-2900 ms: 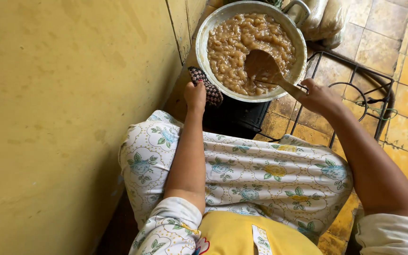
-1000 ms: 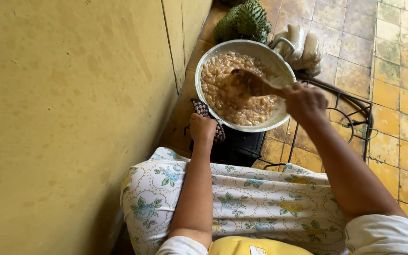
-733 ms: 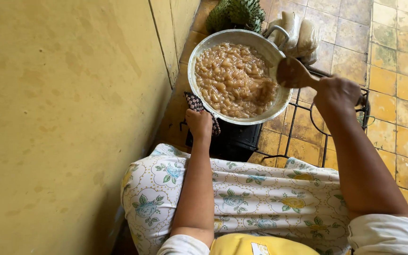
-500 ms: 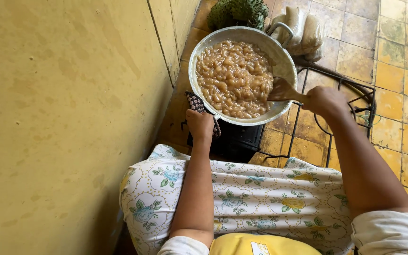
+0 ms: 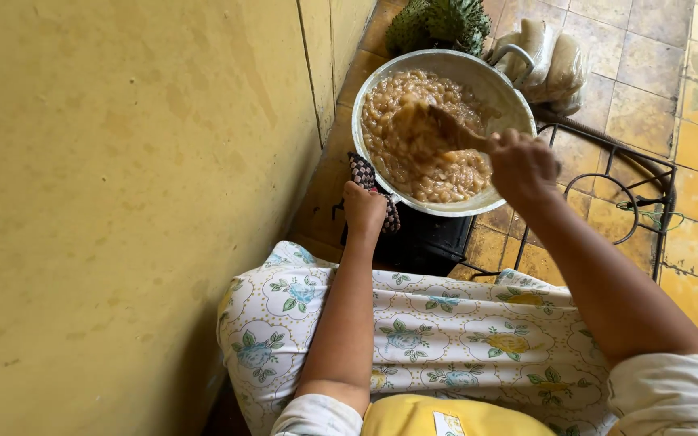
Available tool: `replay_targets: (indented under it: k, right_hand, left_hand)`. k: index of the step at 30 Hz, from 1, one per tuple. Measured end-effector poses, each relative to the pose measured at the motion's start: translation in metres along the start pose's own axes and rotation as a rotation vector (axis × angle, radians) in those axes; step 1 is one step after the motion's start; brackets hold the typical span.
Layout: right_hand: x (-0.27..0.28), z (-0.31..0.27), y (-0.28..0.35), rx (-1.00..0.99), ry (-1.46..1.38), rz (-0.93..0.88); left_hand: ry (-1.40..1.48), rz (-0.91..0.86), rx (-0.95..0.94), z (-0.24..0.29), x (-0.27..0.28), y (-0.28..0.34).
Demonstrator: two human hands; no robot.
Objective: Stirring a thick mixture in a pan over a stove using a wooden spoon
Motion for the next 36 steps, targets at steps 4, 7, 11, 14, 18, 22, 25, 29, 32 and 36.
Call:
replay_targets:
  k: [4, 7, 11, 14, 18, 22, 25, 29, 32, 36]
  right_hand:
    - [0.043, 0.035, 0.009, -0.116, 0.252, -0.27]
    - [0.045, 0.051, 0.021, -0.229, 0.2, -0.45]
    - [0.038, 0.068, 0.038, -0.302, 0.064, -0.633]
    - [0.029, 0.072, 0.046, -0.392, -0.178, -0.909]
    - [-0.004, 0.059, 0.047, -0.291, -0.469, -1.043]
    - [-0.029, 0.019, 0.033, -0.283, -0.774, -0.97]
    - [-0.056, -0.014, 0.014, 0.162, -0.553, -1.087]
    - [-0.14, -0.046, 0.013, -0.318, -0.883, -0.837]
    - [-0.174, -0.053, 0.01, -0.607, -1.34, -0.668]
    - [-0.128, -0.033, -0.003, -0.831, -1.61, -0.554]
  left_hand:
    - [0.123, 0.146, -0.16, -0.009, -0.008, 0.005]
    - [0.491, 0.01, -0.092, 0.008, 0.016, 0.047]
    - [0.587, -0.052, 0.092, 0.004, 0.014, 0.06]
    - [0.539, -0.057, 0.088, 0.01, 0.019, 0.066]
    - [0.36, 0.027, 0.017, 0.007, 0.016, 0.058]
    - [0.227, 0.073, -0.023, 0.014, 0.022, 0.054]
    - [0.155, 0.039, 0.101, 0.007, 0.014, 0.032]
    - [0.153, 0.008, 0.124, 0.003, 0.013, 0.023]
    - [0.159, 0.012, 0.09, 0.001, 0.013, 0.025]
    - [0.156, 0.007, 0.076, 0.002, 0.014, 0.02]
Point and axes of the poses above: each hand's wrist, its own y-axis away from the middle knuckle, its own x-axis out of the back of the hand, z = x × y, the point moved 2 cm from there along -y, towards the middle knuckle, and after that the axes turned 10 degrees about x, right-handed, at the moved point
